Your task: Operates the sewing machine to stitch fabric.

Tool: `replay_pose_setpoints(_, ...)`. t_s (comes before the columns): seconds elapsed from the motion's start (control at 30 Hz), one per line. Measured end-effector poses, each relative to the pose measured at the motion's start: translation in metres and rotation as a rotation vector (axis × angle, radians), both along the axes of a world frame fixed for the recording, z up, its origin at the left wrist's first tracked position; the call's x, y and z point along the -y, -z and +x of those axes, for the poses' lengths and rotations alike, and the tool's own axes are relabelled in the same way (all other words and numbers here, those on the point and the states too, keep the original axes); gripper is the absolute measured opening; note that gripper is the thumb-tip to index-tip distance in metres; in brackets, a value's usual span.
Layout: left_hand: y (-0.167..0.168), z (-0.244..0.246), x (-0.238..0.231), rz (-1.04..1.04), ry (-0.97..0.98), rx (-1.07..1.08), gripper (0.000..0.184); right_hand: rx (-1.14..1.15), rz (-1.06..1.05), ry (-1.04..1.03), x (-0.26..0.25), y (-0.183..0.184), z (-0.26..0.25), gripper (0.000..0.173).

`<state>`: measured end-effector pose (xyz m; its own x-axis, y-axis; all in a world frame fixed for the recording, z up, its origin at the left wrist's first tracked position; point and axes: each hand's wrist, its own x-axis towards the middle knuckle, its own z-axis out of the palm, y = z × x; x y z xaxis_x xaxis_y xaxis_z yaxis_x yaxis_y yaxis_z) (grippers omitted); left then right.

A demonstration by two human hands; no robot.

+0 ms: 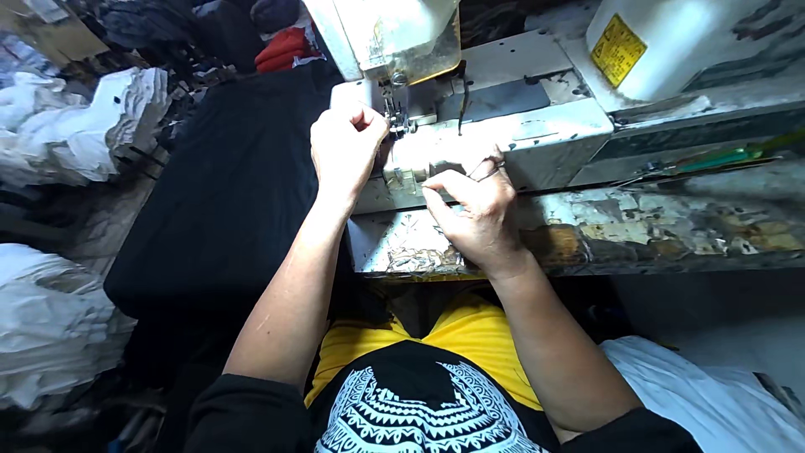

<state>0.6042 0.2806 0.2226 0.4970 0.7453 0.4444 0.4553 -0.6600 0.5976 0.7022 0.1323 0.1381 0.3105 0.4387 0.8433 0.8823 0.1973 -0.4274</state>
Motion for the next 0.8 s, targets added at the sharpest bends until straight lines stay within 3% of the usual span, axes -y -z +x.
replay_pose_setpoints(0.8, -0.0006, -0.0016, -0.0022, -0.021, 0.02, 0.013, 0.021, 0.033, 0.01, 0.038, -0.0035, 0.0006, 0.0015, 0.009)
